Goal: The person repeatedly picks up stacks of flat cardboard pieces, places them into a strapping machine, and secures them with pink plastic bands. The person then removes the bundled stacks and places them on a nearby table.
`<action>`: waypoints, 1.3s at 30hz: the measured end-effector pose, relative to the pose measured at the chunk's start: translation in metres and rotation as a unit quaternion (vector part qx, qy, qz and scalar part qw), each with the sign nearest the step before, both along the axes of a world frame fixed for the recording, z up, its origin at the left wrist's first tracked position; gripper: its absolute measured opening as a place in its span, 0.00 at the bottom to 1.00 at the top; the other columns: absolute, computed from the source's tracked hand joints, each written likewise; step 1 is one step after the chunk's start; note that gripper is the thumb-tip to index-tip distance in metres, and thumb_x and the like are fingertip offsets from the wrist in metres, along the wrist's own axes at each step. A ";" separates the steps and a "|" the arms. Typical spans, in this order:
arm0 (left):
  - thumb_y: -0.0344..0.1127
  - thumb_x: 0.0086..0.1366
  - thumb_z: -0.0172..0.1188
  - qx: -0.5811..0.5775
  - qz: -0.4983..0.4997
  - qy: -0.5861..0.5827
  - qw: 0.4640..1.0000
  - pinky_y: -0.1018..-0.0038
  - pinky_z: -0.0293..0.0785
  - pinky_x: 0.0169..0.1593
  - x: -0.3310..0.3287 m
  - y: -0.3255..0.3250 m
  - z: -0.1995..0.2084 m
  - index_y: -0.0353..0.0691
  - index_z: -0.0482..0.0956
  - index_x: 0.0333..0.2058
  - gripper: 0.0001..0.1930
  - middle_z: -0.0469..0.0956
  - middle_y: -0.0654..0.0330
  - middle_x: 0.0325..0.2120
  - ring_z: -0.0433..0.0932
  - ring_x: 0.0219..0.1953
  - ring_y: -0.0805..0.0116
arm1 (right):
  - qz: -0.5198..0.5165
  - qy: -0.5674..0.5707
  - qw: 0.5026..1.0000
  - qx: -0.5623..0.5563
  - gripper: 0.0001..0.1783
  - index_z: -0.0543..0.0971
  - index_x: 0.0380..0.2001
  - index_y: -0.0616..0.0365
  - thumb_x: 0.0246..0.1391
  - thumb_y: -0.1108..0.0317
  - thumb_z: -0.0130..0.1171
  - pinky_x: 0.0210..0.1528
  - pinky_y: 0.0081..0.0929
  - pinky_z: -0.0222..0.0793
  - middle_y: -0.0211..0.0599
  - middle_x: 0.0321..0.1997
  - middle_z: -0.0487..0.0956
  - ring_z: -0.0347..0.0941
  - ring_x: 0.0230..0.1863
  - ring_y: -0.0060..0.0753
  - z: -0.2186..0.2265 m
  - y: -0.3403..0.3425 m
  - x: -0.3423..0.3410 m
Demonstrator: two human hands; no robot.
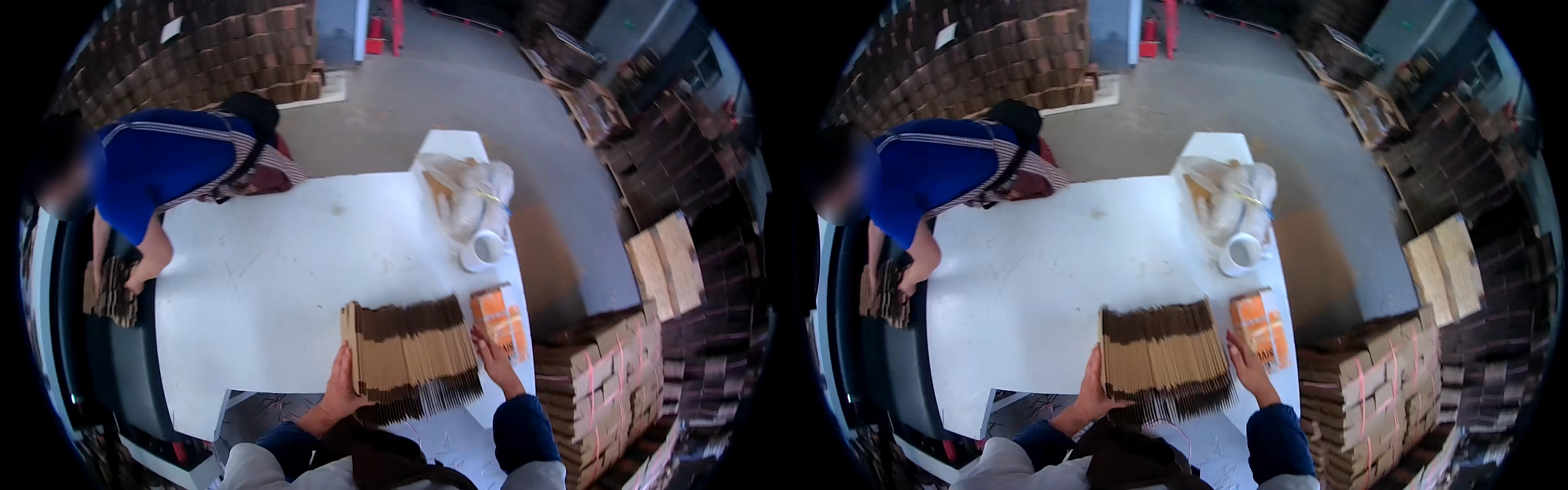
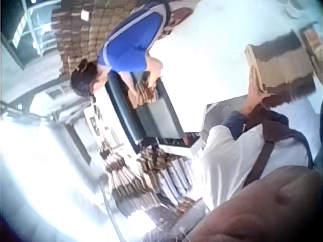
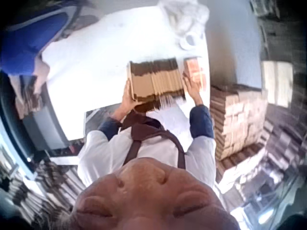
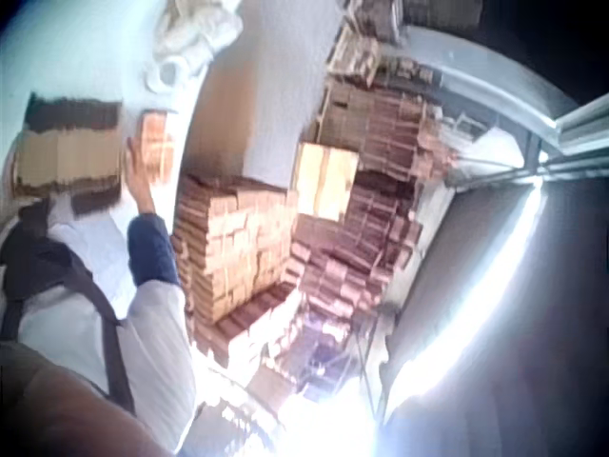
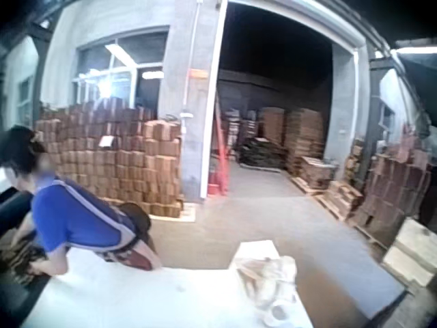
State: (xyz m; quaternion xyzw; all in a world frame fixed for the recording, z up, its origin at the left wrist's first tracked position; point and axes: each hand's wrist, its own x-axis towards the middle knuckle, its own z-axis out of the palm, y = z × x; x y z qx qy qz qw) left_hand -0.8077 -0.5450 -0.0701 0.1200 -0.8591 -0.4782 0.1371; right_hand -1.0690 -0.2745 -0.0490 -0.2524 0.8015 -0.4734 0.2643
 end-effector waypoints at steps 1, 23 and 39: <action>0.49 0.36 0.80 0.006 -0.002 0.006 1.000 0.58 0.45 0.69 -0.004 -0.003 0.000 0.31 0.37 0.67 0.69 0.42 0.38 0.67 0.44 0.70 0.41 | 0.016 -0.037 0.999 0.014 0.29 0.62 0.64 0.61 0.68 0.53 0.41 0.65 0.33 0.56 0.49 0.62 0.70 0.63 0.64 0.43 0.001 -0.004 0.001; 0.32 0.57 0.64 -0.057 -0.480 -0.003 0.876 0.63 0.68 0.56 0.000 0.033 0.029 0.36 0.65 0.55 0.28 0.73 0.56 0.50 0.73 0.52 0.59 | -0.390 -0.042 0.916 -0.083 0.29 0.51 0.70 0.43 0.69 0.52 0.30 0.63 0.36 0.58 0.53 0.60 0.71 0.67 0.60 0.56 0.082 0.129 0.294; 0.36 0.51 0.73 0.036 -0.880 -0.317 0.351 0.67 0.72 0.52 0.361 0.411 0.169 0.32 0.71 0.52 0.32 0.77 0.56 0.47 0.75 0.48 0.67 | -0.908 -0.063 0.404 -0.098 0.31 0.68 0.55 0.58 0.67 0.44 0.32 0.22 0.28 0.73 0.44 0.38 0.77 0.76 0.26 0.36 0.156 0.128 0.972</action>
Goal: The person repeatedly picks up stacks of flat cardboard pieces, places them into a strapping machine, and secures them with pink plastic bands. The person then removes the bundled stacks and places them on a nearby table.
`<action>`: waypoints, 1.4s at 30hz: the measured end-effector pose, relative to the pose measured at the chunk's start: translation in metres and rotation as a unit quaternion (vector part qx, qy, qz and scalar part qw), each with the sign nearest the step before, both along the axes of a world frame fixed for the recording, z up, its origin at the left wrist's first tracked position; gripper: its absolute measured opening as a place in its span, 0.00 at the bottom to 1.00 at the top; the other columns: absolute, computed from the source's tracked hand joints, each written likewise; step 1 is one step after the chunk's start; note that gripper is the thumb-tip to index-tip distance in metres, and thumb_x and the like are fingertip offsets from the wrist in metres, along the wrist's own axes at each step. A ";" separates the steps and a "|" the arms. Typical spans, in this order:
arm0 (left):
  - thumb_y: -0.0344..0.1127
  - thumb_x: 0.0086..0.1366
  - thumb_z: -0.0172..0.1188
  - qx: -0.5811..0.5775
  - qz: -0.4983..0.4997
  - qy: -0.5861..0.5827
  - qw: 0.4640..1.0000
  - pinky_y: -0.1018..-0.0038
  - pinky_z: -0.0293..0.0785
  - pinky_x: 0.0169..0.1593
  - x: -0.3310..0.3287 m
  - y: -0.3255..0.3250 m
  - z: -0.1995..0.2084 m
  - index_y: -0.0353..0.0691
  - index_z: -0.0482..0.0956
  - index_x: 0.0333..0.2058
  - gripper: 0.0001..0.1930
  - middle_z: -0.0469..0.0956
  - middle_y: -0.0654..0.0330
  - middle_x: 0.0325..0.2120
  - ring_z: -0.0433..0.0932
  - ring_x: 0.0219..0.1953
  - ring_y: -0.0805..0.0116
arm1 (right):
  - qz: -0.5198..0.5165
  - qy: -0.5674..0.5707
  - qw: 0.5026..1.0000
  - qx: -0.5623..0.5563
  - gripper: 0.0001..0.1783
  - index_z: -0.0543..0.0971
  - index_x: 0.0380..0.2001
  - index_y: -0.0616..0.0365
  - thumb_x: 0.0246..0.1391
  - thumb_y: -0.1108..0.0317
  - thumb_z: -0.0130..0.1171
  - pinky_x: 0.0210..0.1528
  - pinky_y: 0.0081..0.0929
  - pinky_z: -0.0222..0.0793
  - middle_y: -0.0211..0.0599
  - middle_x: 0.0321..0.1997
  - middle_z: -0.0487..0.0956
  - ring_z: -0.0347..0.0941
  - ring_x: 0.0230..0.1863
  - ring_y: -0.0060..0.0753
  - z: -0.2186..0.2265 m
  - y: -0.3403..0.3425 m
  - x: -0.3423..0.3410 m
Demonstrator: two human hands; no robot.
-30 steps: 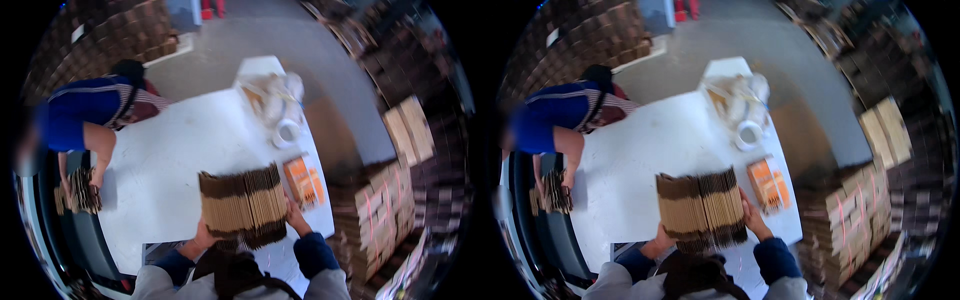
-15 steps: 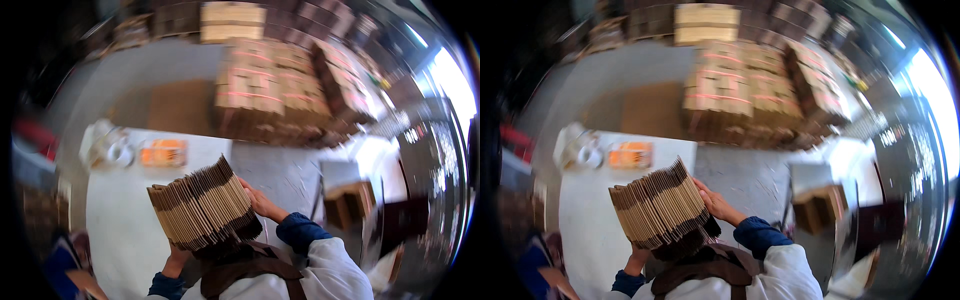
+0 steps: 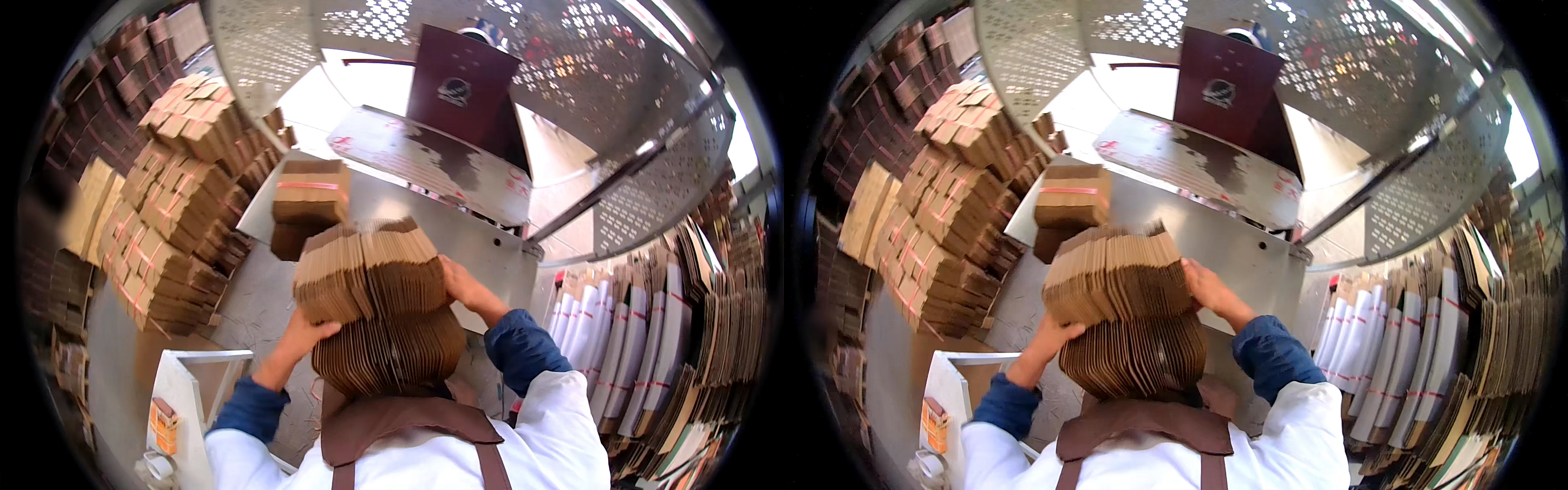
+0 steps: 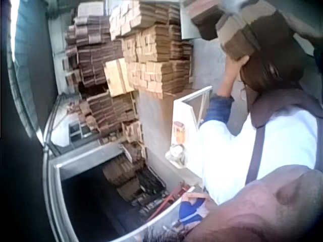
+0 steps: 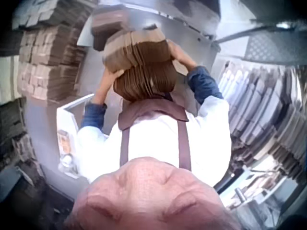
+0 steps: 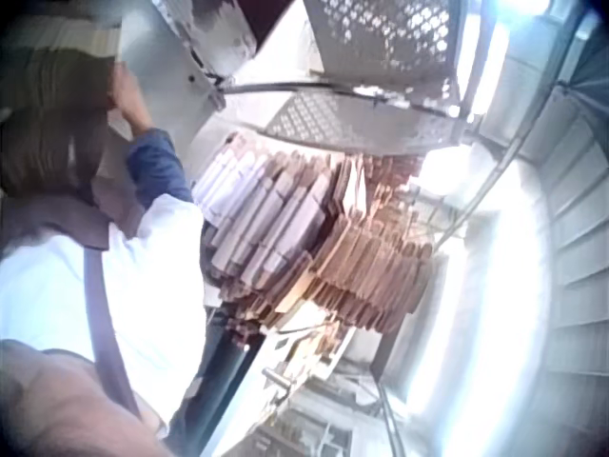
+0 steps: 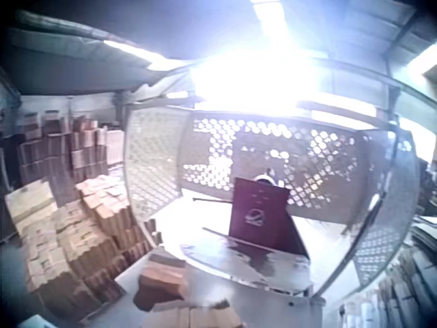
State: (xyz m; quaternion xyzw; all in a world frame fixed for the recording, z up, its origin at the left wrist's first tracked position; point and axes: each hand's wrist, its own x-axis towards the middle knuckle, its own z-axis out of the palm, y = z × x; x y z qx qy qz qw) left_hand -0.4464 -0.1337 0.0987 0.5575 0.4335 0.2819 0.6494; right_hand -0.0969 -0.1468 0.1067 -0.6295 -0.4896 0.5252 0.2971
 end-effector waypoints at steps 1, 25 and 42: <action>0.37 0.52 0.72 -0.012 -0.019 -0.054 0.998 0.67 0.72 0.52 0.019 0.014 -0.002 0.32 0.70 0.53 0.31 0.76 0.56 0.48 0.75 0.49 0.67 | -0.018 0.026 0.999 -0.025 0.32 0.69 0.54 0.59 0.67 0.43 0.31 0.22 0.28 0.73 0.43 0.38 0.78 0.76 0.25 0.36 0.002 -0.008 0.017; 0.38 0.55 0.70 -0.275 -0.220 0.051 0.935 0.68 0.67 0.58 0.240 0.188 -0.109 0.32 0.64 0.58 0.35 0.73 0.56 0.52 0.72 0.52 0.66 | -0.169 -0.113 0.960 -0.193 0.27 0.71 0.52 0.66 0.69 0.53 0.33 0.53 0.38 0.66 0.57 0.45 0.78 0.74 0.48 0.54 -0.183 0.012 0.192; 0.42 0.40 0.78 0.111 -0.212 0.147 0.960 0.64 0.55 0.66 0.270 0.164 -0.195 0.34 0.53 0.65 0.56 0.60 0.48 0.62 0.60 0.64 0.50 | -0.206 0.056 0.975 -0.066 0.31 0.68 0.59 0.62 0.65 0.47 0.45 0.59 0.29 0.60 0.39 0.57 0.71 0.67 0.56 0.32 -0.141 0.051 0.245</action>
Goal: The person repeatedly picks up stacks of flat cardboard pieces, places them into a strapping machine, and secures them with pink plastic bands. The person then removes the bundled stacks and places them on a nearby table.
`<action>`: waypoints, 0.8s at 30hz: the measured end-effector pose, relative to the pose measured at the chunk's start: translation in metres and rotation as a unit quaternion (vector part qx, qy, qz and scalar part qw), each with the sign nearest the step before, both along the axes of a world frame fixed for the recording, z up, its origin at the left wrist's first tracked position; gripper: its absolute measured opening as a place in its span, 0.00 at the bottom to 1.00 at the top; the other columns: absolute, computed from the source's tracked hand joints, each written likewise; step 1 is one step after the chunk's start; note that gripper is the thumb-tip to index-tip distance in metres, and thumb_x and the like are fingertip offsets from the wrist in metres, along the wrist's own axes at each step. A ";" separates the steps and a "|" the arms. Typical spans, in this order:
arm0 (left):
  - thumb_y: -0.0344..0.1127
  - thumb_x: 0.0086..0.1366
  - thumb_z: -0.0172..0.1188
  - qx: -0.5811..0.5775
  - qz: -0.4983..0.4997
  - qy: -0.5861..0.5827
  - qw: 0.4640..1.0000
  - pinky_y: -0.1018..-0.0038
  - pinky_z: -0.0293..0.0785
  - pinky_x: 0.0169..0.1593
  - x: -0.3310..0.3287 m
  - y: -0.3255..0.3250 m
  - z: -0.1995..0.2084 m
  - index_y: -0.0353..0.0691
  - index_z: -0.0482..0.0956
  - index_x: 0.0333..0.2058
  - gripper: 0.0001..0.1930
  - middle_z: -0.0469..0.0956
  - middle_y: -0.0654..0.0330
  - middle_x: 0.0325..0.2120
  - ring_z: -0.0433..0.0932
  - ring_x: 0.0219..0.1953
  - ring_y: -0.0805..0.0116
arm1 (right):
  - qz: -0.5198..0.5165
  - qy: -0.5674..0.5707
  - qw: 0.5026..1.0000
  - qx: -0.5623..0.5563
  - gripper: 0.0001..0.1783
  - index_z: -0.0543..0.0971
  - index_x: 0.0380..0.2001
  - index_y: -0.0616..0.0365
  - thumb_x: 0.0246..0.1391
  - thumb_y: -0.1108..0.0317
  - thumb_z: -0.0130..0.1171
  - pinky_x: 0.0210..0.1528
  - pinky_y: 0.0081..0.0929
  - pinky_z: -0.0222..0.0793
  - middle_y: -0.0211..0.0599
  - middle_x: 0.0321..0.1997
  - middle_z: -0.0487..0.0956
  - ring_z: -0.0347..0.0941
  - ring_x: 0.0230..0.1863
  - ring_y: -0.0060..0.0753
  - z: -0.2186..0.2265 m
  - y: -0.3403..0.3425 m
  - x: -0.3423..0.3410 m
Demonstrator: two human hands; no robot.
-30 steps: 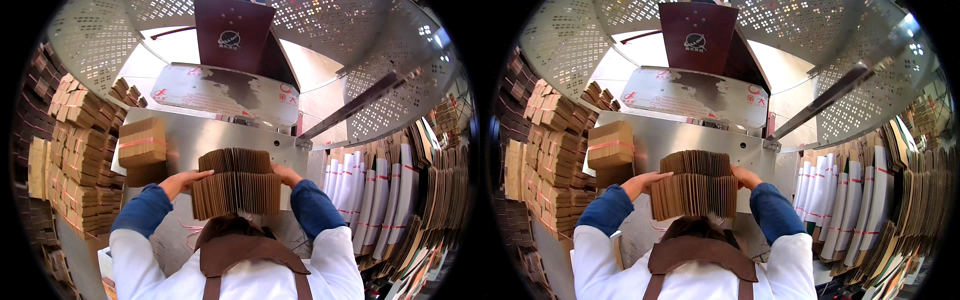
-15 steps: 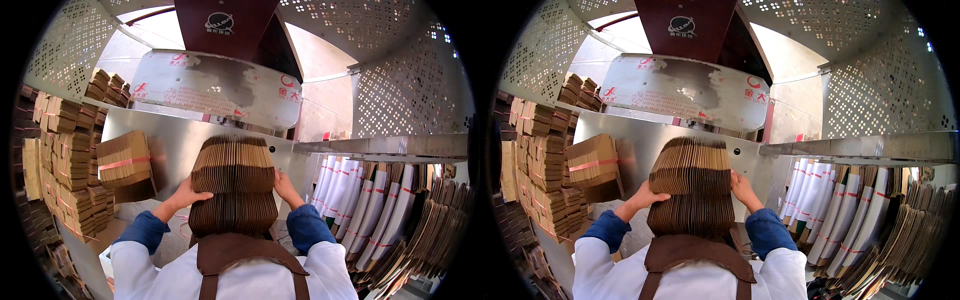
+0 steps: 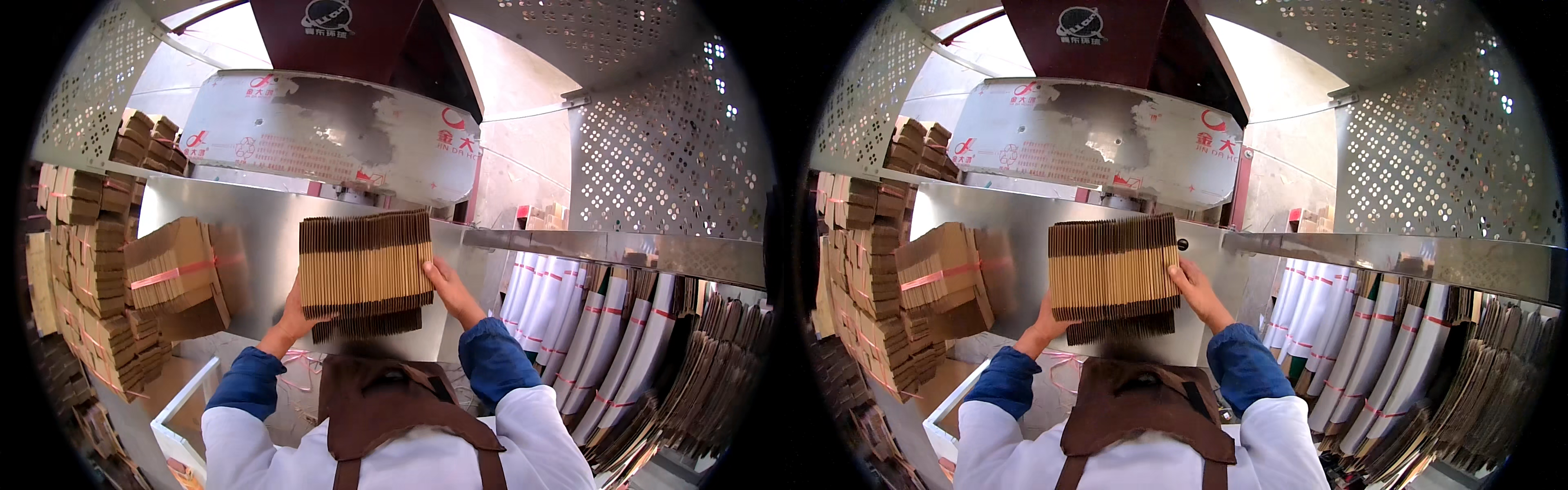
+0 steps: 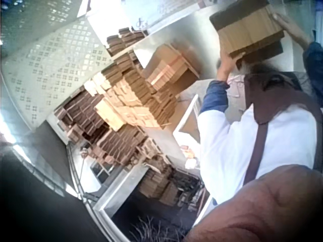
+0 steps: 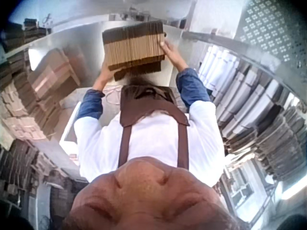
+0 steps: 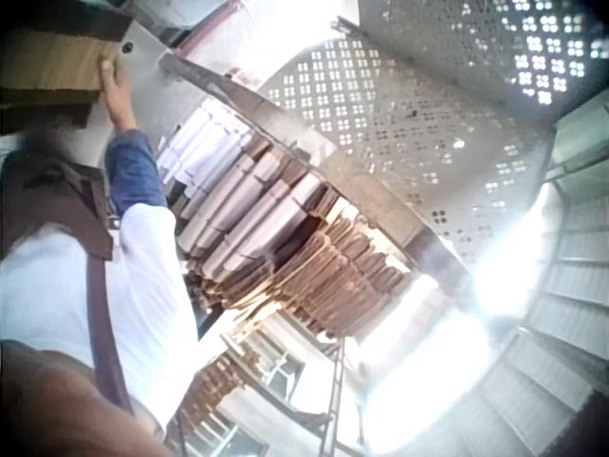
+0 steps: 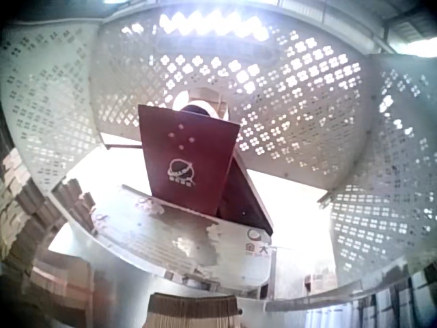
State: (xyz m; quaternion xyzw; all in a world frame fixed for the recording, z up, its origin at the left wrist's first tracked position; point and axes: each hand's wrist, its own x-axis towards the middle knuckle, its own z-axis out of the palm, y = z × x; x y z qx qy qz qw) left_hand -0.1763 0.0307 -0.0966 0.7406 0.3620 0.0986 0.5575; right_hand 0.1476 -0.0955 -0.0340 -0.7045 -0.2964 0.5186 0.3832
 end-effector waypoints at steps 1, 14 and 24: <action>0.42 0.40 0.78 -0.023 0.007 0.000 1.000 0.63 0.55 0.66 0.001 -0.002 0.002 0.34 0.53 0.64 0.56 0.61 0.48 0.61 0.60 0.63 0.50 | -0.015 0.029 0.999 -0.001 0.32 0.68 0.58 0.63 0.65 0.47 0.45 0.59 0.29 0.60 0.39 0.56 0.71 0.67 0.55 0.31 0.002 0.001 -0.001; 0.47 0.36 0.77 0.231 -0.074 0.221 0.944 0.56 0.54 0.65 0.110 -0.046 0.144 0.37 0.50 0.66 0.60 0.55 0.41 0.62 0.55 0.62 0.40 | -0.235 0.423 0.874 -0.042 0.33 0.66 0.62 0.53 0.65 0.40 0.38 0.62 0.35 0.59 0.34 0.61 0.70 0.65 0.61 0.29 -0.096 -0.075 -0.021; 0.45 0.38 0.76 0.313 -0.057 0.241 0.917 0.50 0.55 0.59 0.150 -0.122 0.132 0.49 0.52 0.67 0.57 0.51 0.46 0.64 0.52 0.65 0.46 | -0.108 -0.095 0.972 0.184 0.38 0.56 0.64 0.68 0.58 0.55 0.54 0.66 0.37 0.55 0.57 0.65 0.62 0.58 0.66 0.54 0.032 -0.066 0.011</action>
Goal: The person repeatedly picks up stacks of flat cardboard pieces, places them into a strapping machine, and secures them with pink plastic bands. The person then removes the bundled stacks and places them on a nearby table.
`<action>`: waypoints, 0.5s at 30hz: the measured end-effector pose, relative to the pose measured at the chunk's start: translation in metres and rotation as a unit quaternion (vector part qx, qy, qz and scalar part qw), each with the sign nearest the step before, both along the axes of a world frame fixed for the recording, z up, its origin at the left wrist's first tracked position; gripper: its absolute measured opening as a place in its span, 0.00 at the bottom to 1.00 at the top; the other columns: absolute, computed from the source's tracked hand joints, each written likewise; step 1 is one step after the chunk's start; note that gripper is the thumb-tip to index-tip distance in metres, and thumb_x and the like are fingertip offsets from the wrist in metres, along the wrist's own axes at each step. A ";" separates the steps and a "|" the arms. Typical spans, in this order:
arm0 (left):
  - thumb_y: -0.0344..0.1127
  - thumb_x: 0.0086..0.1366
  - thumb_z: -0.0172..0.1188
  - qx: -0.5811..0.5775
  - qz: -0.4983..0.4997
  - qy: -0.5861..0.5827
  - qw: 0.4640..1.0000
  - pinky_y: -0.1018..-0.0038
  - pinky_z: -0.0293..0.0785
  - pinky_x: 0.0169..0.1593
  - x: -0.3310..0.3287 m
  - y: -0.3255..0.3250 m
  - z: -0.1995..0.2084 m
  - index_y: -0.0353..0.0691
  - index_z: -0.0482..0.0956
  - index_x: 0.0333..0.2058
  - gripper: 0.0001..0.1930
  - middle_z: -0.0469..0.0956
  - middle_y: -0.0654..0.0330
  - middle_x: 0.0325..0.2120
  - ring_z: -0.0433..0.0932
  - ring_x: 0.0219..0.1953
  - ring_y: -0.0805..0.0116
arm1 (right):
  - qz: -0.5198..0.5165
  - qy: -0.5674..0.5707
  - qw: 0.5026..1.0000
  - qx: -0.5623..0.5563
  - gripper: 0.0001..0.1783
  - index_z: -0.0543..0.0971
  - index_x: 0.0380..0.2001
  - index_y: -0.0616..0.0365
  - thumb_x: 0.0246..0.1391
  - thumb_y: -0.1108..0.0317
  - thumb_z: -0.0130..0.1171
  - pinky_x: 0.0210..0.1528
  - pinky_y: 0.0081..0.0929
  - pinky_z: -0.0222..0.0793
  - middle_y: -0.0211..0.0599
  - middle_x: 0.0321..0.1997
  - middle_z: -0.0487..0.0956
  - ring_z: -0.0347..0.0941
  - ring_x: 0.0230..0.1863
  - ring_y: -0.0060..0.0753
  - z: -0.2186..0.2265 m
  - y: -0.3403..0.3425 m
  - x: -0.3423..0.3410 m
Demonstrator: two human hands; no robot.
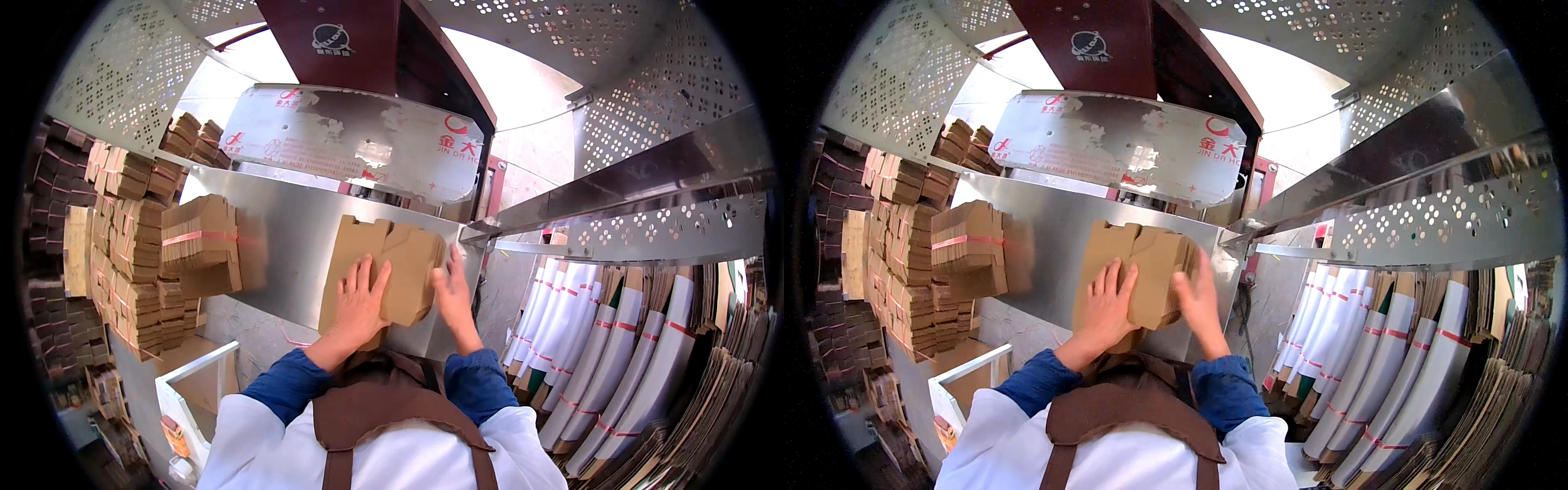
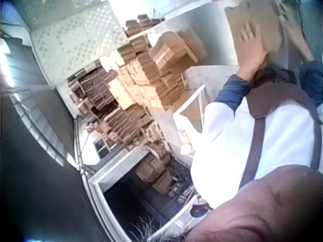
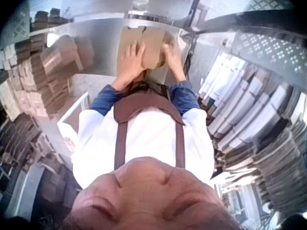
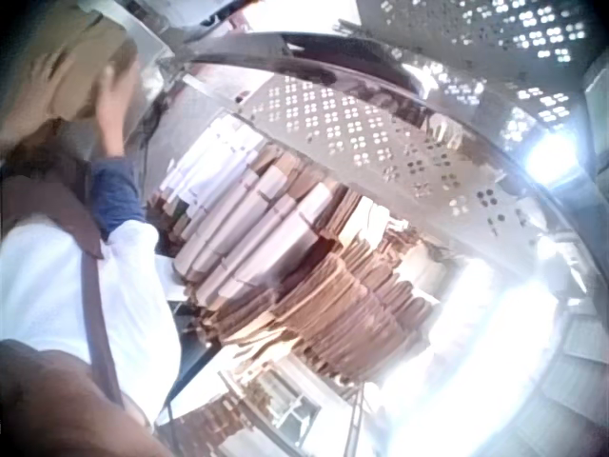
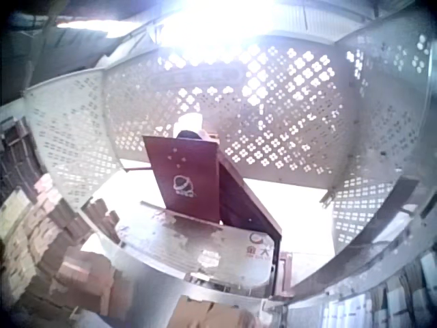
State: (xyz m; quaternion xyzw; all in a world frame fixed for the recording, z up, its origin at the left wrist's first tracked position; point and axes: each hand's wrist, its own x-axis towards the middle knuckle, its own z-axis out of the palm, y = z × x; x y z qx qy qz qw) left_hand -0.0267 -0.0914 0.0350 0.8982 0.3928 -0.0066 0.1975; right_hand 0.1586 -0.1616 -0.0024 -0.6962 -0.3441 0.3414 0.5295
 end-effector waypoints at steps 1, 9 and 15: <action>0.45 0.38 0.76 0.008 -0.007 0.005 1.000 0.50 0.55 0.58 0.003 0.001 0.003 0.49 0.53 0.67 0.56 0.51 0.46 0.64 0.52 0.65 0.47 | 0.018 -0.040 0.999 -0.025 0.40 0.54 0.65 0.67 0.57 0.57 0.55 0.67 0.35 0.54 0.56 0.66 0.61 0.58 0.67 0.52 0.010 0.006 -0.005; 0.51 0.52 0.66 -0.131 -0.005 -0.156 0.979 0.52 0.50 0.64 -0.028 0.023 -0.010 0.45 0.60 0.63 0.42 0.54 0.51 0.66 0.50 0.68 0.52 | 0.063 -0.239 0.961 -0.125 0.46 0.51 0.66 0.65 0.49 0.63 0.62 0.67 0.41 0.52 0.61 0.67 0.58 0.56 0.67 0.56 0.047 0.020 -0.008; 0.48 0.58 0.60 -0.126 0.005 -0.180 0.976 0.50 0.51 0.64 -0.035 0.022 -0.021 0.39 0.63 0.59 0.33 0.61 0.48 0.61 0.55 0.65 0.48 | 0.137 -0.417 0.896 0.063 0.27 0.69 0.56 0.60 0.54 0.63 0.60 0.62 0.45 0.58 0.52 0.60 0.68 0.63 0.60 0.57 0.120 0.170 -0.075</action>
